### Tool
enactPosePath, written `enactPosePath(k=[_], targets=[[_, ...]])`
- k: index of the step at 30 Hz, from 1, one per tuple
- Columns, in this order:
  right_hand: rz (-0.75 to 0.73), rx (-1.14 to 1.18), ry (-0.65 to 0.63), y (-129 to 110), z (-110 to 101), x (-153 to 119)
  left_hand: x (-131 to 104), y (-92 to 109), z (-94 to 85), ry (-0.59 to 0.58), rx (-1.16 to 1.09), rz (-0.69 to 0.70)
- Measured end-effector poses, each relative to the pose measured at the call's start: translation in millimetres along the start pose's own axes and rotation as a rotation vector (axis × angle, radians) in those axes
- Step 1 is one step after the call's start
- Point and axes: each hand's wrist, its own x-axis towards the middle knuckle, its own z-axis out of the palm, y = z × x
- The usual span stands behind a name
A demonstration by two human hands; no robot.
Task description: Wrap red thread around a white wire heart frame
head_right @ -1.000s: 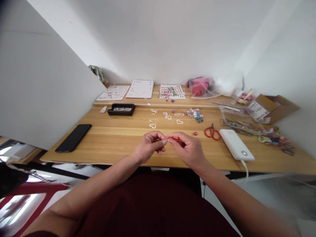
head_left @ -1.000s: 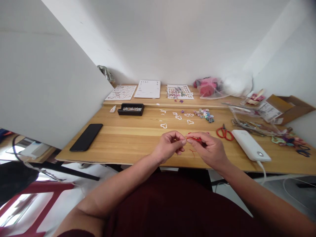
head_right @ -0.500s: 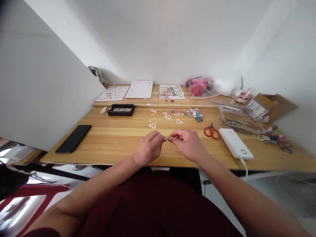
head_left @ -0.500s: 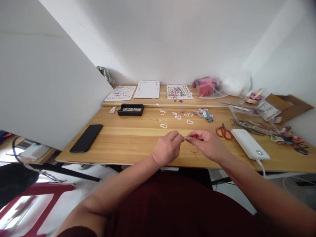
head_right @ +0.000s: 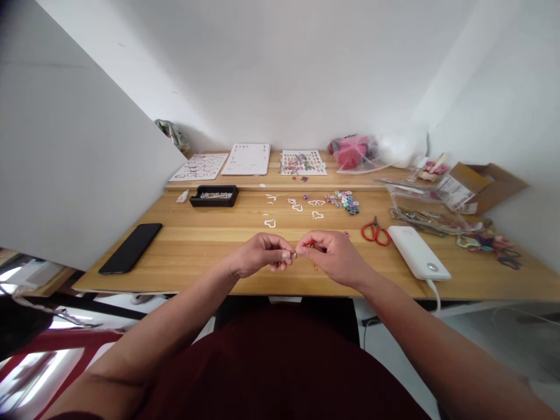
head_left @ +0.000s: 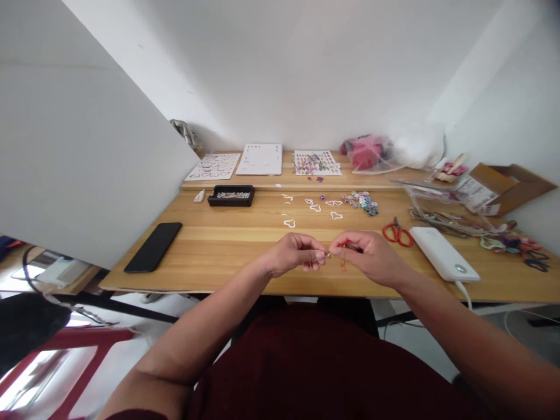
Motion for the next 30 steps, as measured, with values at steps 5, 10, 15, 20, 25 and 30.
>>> enactPosePath(k=[5, 10, 15, 20, 25, 30], targets=[[-0.044, 0.005, -0.054, -3, -1, -2, 2, 1, -3.9, -0.062, -0.042, -0.095], [-0.045, -0.01, -0.103, -6, -1, -3, 5, 0, -5.6, -0.079, 0.006, -0.135], [-0.087, -0.052, -0.054, -6, 0, -5, 4, 2, -3.2, -0.025, 0.078, -0.101], [-0.076, -0.093, -0.002, -4, 2, -5, 4, 6, 0.9, 0.026, 0.128, -0.013], [-0.056, -0.091, 0.013, -2, 4, -4, 4, 3, 6.1, 0.119, 0.239, 0.093], [-0.027, -0.056, 0.042, -2, 5, -2, 4, -2, 11.2, 0.24, 0.263, 0.179]])
